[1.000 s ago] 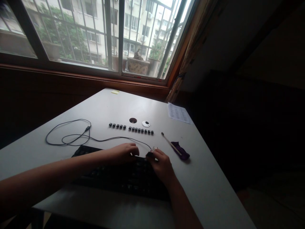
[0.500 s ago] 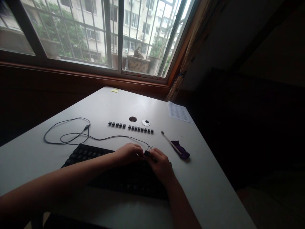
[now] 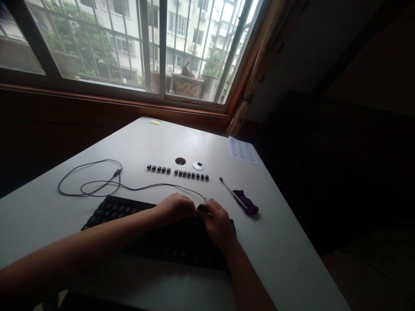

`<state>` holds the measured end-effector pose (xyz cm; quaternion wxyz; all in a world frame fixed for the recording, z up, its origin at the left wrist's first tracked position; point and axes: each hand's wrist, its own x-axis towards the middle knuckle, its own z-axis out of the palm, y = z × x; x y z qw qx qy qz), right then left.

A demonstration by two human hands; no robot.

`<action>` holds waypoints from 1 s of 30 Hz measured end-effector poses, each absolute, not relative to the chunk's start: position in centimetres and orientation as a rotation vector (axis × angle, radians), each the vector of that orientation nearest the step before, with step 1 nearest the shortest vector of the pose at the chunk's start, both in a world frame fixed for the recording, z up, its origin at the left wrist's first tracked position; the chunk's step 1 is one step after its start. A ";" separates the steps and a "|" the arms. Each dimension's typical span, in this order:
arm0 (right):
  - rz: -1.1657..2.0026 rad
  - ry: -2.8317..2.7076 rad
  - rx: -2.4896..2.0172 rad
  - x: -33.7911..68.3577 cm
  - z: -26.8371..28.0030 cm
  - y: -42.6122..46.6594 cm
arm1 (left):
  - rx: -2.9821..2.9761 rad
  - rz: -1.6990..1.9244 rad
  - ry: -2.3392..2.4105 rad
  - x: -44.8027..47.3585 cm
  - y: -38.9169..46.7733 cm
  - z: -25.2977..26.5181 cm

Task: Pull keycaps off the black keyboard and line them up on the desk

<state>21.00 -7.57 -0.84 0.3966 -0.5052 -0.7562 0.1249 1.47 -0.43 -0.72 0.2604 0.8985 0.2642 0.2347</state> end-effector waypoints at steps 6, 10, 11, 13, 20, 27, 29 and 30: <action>0.412 -1.852 -1.250 21.1 -0.8 -7.7 | 2.415 0.653 0.726 1.4 -0.8 -0.2; 0.456 -1.819 -1.221 21.0 -0.7 -7.7 | 2.429 0.690 0.713 1.4 -0.9 -0.1; 0.460 -1.815 -1.218 21.0 -0.7 -7.7 | 2.434 0.698 0.711 1.4 -0.9 -0.1; 0.467 -1.808 -1.219 20.9 -0.6 -7.8 | 2.445 0.708 0.713 1.4 -1.0 -0.2; 0.503 -1.800 -1.199 20.9 -0.5 -8.0 | 2.503 0.706 0.750 1.6 -1.2 -0.2; 0.623 -1.717 -1.248 21.2 -0.9 -7.8 | 2.521 0.705 0.773 1.7 -1.2 -0.4; 0.643 -1.656 -1.281 21.4 -1.0 -7.7 | 2.496 0.700 0.746 1.8 -1.2 -0.5; 0.652 -1.599 -1.293 21.5 -1.1 -7.6 | 2.480 0.696 0.732 1.8 -1.1 -0.6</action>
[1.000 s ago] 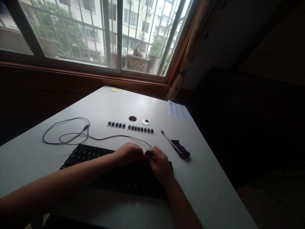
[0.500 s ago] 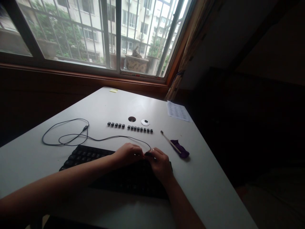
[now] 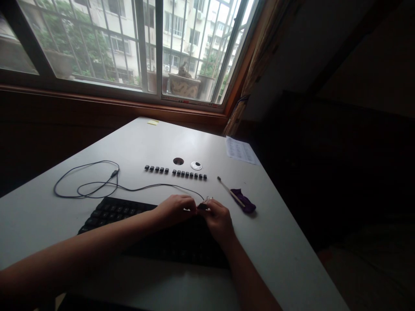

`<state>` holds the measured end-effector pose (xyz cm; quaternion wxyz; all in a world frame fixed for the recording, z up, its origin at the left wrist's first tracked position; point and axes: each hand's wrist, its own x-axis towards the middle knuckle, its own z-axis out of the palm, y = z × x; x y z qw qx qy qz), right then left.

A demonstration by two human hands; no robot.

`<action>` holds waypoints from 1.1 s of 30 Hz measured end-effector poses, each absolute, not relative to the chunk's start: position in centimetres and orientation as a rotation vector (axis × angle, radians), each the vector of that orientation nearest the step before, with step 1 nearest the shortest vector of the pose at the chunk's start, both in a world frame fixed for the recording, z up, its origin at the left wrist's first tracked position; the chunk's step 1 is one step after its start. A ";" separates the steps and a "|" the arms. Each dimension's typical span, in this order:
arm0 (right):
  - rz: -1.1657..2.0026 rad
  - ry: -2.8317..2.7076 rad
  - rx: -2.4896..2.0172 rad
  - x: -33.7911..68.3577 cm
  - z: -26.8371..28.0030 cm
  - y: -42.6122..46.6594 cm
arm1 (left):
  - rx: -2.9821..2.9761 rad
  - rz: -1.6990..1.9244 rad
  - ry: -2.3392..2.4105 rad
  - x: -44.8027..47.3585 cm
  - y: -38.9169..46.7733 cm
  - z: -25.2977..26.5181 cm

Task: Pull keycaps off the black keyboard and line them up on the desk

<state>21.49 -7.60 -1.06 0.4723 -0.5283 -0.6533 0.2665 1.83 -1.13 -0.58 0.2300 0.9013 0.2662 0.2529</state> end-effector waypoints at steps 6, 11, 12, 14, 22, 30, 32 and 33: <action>0.687 -1.489 -1.300 21.7 -1.1 -7.4 | 2.458 0.662 0.777 2.1 -1.1 -1.0; 0.728 -1.485 -1.293 21.6 -0.8 -7.3 | 2.390 0.689 0.729 2.0 -1.0 -1.0; 0.734 -1.485 -1.289 21.6 -0.7 -7.3 | 2.380 0.692 0.708 2.0 -1.0 -1.0; 0.743 -1.486 -1.288 21.5 -0.6 -7.2 | 2.364 0.702 0.681 1.9 -0.9 -0.9; 0.872 -1.357 -1.328 21.7 -0.6 -6.9 | 2.235 0.714 0.626 1.8 -0.5 -0.8; 0.979 -1.354 -1.273 22.0 -0.6 -6.8 | 2.125 0.761 0.681 1.7 -0.9 -0.4; 0.977 -1.378 -1.256 22.1 -0.5 -6.9 | 2.130 0.797 0.691 1.7 -1.1 -0.1; 0.978 -1.373 -1.255 22.2 -0.4 -6.9 | 2.137 0.817 0.680 1.7 -1.2 -0.1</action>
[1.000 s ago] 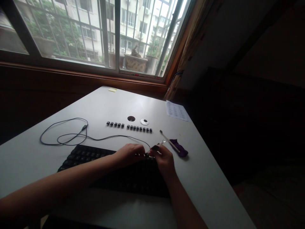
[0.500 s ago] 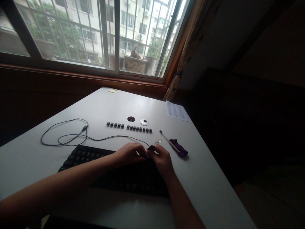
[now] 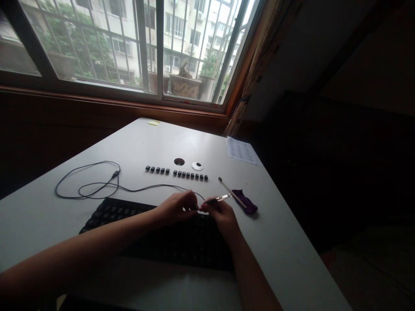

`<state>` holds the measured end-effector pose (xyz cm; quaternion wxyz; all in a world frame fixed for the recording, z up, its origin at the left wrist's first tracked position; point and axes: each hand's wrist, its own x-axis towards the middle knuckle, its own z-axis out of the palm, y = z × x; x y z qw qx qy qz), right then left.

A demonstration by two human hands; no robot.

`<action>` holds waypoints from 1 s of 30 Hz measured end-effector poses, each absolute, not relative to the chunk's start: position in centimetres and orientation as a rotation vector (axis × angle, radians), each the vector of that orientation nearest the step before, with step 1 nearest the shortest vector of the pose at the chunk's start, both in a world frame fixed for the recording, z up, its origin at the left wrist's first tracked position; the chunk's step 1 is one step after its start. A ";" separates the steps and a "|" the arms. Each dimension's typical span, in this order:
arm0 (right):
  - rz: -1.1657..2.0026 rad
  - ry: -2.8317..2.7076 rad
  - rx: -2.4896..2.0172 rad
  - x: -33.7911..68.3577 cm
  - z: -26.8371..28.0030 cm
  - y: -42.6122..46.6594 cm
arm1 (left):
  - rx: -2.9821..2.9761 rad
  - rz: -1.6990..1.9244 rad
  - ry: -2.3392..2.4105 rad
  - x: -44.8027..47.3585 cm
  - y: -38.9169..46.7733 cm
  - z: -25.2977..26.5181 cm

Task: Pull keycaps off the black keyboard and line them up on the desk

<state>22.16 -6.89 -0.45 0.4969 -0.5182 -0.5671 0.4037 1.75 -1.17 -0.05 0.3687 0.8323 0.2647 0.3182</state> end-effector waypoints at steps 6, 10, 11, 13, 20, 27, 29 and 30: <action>1.044 -1.292 -1.244 22.5 -0.9 -7.0 | 2.188 0.853 0.562 1.8 -1.1 -0.1; 1.077 -1.318 -1.229 22.5 -0.8 -7.0 | 2.203 0.783 0.557 1.9 -0.7 -0.1; 1.098 -1.318 -1.224 22.5 -0.7 -7.1 | 2.200 0.761 0.565 1.9 -0.7 -0.1; 1.149 -1.301 -1.219 22.4 -0.6 -7.2 | 2.190 0.727 0.587 1.9 -0.6 0.0; 1.241 -1.275 -1.180 22.3 -0.4 -7.3 | 2.103 0.685 0.538 1.8 -0.7 0.0; 1.223 -1.230 -1.208 22.6 -0.9 -7.0 | 1.887 0.658 0.518 1.9 -0.8 -0.5; 1.226 -1.207 -1.187 22.6 -1.0 -6.9 | 1.929 0.680 0.537 1.9 -0.9 -0.4; 1.231 -1.192 -1.172 22.6 -1.0 -6.9 | 1.955 0.691 0.538 1.8 -0.9 -0.4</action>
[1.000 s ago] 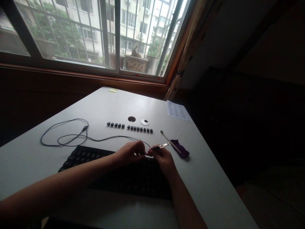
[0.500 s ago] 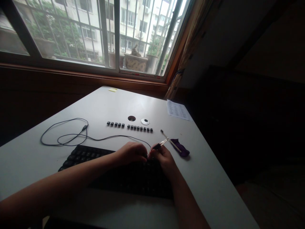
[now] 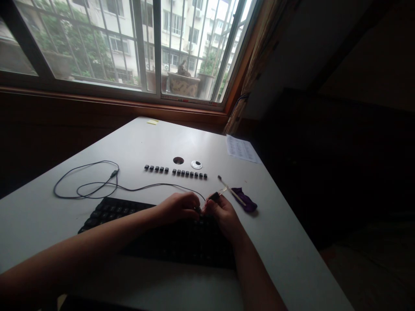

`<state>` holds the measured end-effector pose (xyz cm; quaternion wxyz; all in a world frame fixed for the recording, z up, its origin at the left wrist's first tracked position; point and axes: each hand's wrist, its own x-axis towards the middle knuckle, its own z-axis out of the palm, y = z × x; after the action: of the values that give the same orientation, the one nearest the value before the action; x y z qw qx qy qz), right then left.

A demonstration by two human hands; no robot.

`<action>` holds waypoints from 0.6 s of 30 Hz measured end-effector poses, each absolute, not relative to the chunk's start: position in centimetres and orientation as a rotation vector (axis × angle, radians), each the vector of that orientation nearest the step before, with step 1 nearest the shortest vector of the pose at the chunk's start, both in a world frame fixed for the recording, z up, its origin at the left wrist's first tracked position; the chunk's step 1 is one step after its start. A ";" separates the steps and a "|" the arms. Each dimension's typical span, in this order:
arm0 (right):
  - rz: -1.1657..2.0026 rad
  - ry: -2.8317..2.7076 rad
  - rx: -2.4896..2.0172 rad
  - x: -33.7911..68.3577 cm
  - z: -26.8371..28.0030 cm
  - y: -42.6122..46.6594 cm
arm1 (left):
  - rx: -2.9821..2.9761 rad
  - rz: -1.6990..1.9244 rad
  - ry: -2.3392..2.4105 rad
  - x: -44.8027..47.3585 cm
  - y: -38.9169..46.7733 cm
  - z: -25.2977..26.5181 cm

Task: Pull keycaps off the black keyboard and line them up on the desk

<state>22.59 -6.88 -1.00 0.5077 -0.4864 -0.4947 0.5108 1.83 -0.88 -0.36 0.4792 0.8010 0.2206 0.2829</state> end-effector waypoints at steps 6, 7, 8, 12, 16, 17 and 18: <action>1.280 -1.114 -1.099 22.6 -1.0 -6.8 | 2.013 0.709 0.528 1.6 -1.0 -0.1; 1.284 -1.101 -1.083 22.6 -1.0 -6.8 | 2.017 0.713 0.522 1.6 -1.0 -0.1; 1.282 -1.090 -1.069 22.6 -1.0 -6.8 | 2.023 0.721 0.510 1.6 -1.0 0.0; 1.210 -1.062 -1.057 22.6 -0.9 -6.8 | 1.980 0.824 0.383 1.6 -1.0 0.4; 1.093 -1.014 -1.053 22.5 -1.1 -6.6 | 1.860 0.947 0.346 1.5 -0.8 0.6; 1.065 -1.008 -1.060 22.5 -1.3 -6.5 | 1.828 0.955 0.357 1.5 -0.8 0.6; 1.039 -1.007 -1.072 22.5 -1.5 -6.4 | 1.793 0.955 0.362 1.5 -0.7 0.5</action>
<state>22.51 -6.43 -1.47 0.6214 -0.4667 -0.4380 0.4519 1.49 -0.69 0.55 0.5134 0.7457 0.1507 0.3971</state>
